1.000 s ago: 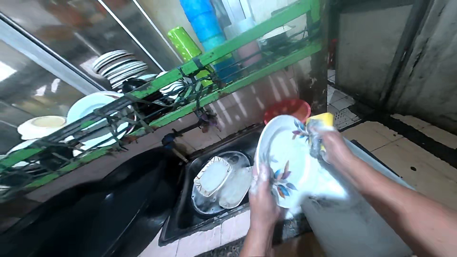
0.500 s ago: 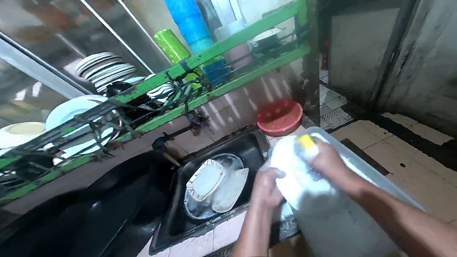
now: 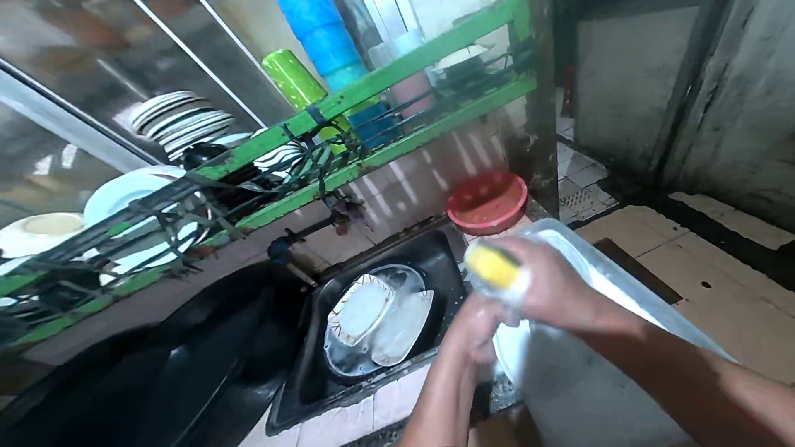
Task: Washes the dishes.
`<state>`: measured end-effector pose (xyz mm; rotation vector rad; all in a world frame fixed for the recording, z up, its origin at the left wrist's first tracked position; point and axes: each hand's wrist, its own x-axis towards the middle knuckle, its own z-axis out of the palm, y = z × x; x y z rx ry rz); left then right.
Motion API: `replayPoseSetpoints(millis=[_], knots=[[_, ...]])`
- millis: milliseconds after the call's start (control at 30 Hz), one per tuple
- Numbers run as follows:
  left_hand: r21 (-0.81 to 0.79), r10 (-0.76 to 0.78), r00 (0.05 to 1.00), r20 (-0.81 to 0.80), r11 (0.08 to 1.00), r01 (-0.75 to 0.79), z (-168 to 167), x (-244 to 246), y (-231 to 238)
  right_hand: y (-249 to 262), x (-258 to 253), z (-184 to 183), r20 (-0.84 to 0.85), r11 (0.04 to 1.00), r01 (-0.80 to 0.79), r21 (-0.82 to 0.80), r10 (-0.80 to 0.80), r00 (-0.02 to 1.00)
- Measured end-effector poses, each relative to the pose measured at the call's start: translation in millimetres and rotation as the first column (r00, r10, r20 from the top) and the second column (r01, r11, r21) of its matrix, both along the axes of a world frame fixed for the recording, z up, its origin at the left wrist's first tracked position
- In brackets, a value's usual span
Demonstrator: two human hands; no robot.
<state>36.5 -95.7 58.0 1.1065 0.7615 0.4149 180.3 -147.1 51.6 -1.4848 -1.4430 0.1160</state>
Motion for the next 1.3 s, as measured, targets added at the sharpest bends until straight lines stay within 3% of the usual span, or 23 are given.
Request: replayPoseSetpoints(millis=[67,167,233,267,333,433,500,600,700,733,800,867,900,933,1000,1100,1167,1200,1267,1300], knots=[[-0.056,0.036,0.993,0.114,0.998,-0.030,-0.6,-1.0,2.5,8.9,2.1,-0.7,0.037,0.999,-0.045,0.011,0.045,0.998],[-0.185,0.249,0.931,0.265,0.961,-0.205,-5.5,-9.1,0.3,18.0,48.7,-11.2,-0.268,0.956,0.179,-0.235,-0.240,0.933],[-0.258,0.413,0.839,0.355,0.906,-0.337,-6.6,-9.5,3.0,12.9,62.4,-20.3,-0.352,0.879,0.240,-0.412,-0.397,0.848],[-0.290,0.486,0.786,0.382,0.871,-0.397,-6.7,-6.1,4.8,6.9,55.0,-26.5,-0.346,0.872,0.247,-0.423,-0.408,0.845],[-0.313,0.568,0.723,0.394,0.822,-0.475,-9.4,4.5,6.5,-6.5,21.2,-33.2,-0.267,0.931,0.203,-0.303,-0.288,0.920],[-0.243,0.547,0.764,0.342,0.837,-0.490,-15.1,17.4,-10.0,-5.1,-2.7,-36.2,-0.208,0.988,0.081,-0.133,-0.108,0.972],[-0.189,0.501,0.803,0.323,0.866,-0.464,-14.5,19.1,-23.4,1.8,16.8,-33.9,-0.280,0.967,0.156,-0.203,-0.210,0.937],[-0.220,0.519,0.752,0.406,0.854,-0.471,-6.0,17.2,-24.4,5.6,44.2,-32.3,-0.300,0.891,0.293,-0.347,-0.401,0.865],[-0.202,0.545,0.699,0.464,0.833,-0.515,-1.5,13.6,-8.5,-11.6,19.1,-39.4,-0.291,0.953,0.209,-0.220,-0.269,0.918],[-0.156,0.530,0.723,0.444,0.840,-0.520,-3.1,13.1,-7.6,-15.1,4.8,-40.1,-0.275,0.981,0.149,-0.128,-0.179,0.945],[0.049,0.414,0.862,0.292,0.894,-0.446,-6.8,10.3,-16.7,-11.6,-11.6,-34.2,-0.206,0.997,0.045,0.065,-0.031,0.978],[0.265,0.286,0.958,0.000,0.924,-0.276,-2.8,7.0,-32.2,-4.5,-2.3,-10.9,-0.188,0.997,0.051,0.056,-0.039,0.981],[0.280,0.263,0.962,-0.074,0.931,-0.233,-0.2,5.7,-37.4,0.3,8.1,2.7,-0.257,0.995,0.101,-0.022,-0.104,0.961],[0.277,0.259,0.963,-0.069,0.933,-0.231,0.7,3.9,-40.7,8.4,21.4,14.0,-0.359,0.979,0.166,-0.117,-0.197,0.912],[0.271,0.270,0.958,0.096,0.919,-0.286,0.5,-1.3,-44.8,29.6,54.7,11.9,-0.585,0.946,0.214,-0.242,-0.319,0.745],[0.430,0.288,0.930,0.229,0.827,-0.362,7.7,-4.1,-51.0,47.1,63.3,-18.2,-0.888,0.971,0.140,-0.195,-0.236,0.396],[0.649,0.284,0.932,0.226,0.669,-0.362,8.4,3.1,-54.7,41.1,34.7,-30.7,-0.992,0.994,0.010,-0.106,-0.107,0.061],[0.718,0.253,0.933,0.257,0.596,-0.359,6.0,11.2,-53.9,31.5,15.0,-36.1,-0.999,0.997,-0.063,-0.043,-0.042,0.018],[0.877,0.122,0.964,0.234,0.402,-0.264,-8.0,23.7,-40.1,1.2,-19.1,-44.2,-0.995,0.958,-0.280,0.057,0.076,0.059],[0.934,0.089,0.973,0.213,0.273,-0.230,-18.7,27.5,-25.3,-1.3,-31.2,-47.2,-0.991,0.930,-0.343,0.129,0.129,-0.023]])
